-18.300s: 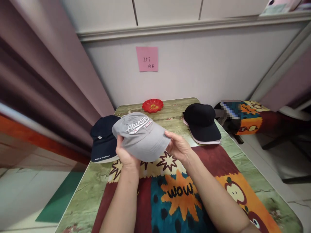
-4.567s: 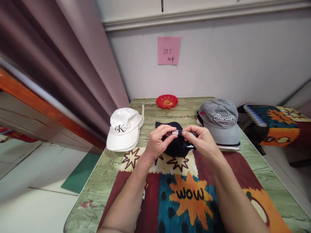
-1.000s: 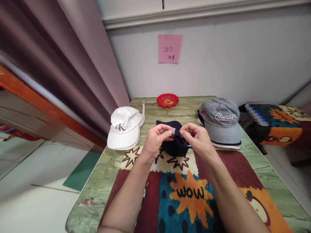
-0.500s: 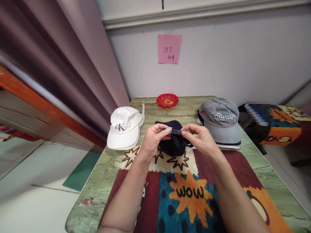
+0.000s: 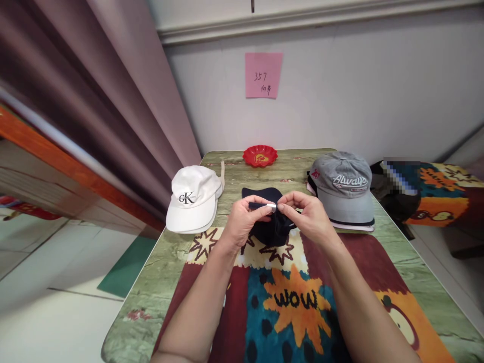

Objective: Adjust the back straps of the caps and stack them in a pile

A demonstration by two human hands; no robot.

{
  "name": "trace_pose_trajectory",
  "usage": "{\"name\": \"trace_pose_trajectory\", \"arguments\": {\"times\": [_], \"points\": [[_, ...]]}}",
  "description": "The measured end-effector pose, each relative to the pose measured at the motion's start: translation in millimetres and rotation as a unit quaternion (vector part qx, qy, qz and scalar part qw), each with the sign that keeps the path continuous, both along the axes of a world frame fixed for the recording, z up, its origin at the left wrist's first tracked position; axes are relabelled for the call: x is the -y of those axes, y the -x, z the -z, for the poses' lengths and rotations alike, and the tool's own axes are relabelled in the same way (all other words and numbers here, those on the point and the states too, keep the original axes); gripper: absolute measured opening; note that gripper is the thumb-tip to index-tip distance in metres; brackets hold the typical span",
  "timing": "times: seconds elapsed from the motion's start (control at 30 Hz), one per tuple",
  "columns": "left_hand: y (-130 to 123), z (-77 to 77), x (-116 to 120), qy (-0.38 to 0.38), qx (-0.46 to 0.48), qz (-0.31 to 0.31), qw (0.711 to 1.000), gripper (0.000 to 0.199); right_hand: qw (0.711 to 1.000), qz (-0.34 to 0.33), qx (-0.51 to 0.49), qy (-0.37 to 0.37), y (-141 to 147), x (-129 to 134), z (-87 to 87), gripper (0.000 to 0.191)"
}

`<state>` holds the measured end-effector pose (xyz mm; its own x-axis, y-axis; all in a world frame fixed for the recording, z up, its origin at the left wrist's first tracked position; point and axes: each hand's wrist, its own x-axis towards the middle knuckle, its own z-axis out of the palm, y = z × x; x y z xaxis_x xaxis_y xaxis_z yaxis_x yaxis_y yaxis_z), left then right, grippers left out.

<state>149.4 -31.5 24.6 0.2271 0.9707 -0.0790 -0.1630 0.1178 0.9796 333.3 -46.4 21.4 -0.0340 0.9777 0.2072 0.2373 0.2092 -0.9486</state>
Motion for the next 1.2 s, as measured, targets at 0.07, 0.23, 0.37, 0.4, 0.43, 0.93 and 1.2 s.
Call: {"name": "trace_pose_trajectory", "arguments": {"times": [0.07,0.23,0.37,0.4,0.43,0.93,1.2], "points": [[0.8,-1.3,0.9,0.001,-0.014,-0.001,1.0,0.033,1.0,-0.001,-0.025,-0.001,-0.3,-0.7,1.6,0.025],[3.6,-4.8,1.7,0.0,-0.031,-0.005,1.0,0.034,0.999,-0.033,0.022,-0.005,-2.4,-1.1,2.4,0.031],[2.6,-4.8,0.7,-0.013,-0.037,0.019,0.999,0.033,0.995,-0.078,0.056,-0.015,-2.1,-0.8,0.4,0.03],[2.7,-4.5,0.2,-0.024,-0.043,0.02,0.999,0.034,0.995,-0.08,0.054,-0.017,-1.8,-0.6,0.0,0.029],[3.2,-4.2,-0.4,-0.035,-0.05,0.012,0.998,0.036,0.995,-0.078,0.054,-0.018,-1.5,-0.4,-0.5,0.028],[21.8,-8.2,-2.5,-0.024,-0.184,0.178,0.966,0.043,0.992,-0.106,0.073,-0.014,-0.3,5.1,-5.9,0.022],[32.8,-3.6,-12.7,0.016,-0.096,0.131,0.987,0.034,0.996,-0.065,0.064,-0.011,-18.5,-3.4,-0.5,0.033]]}}
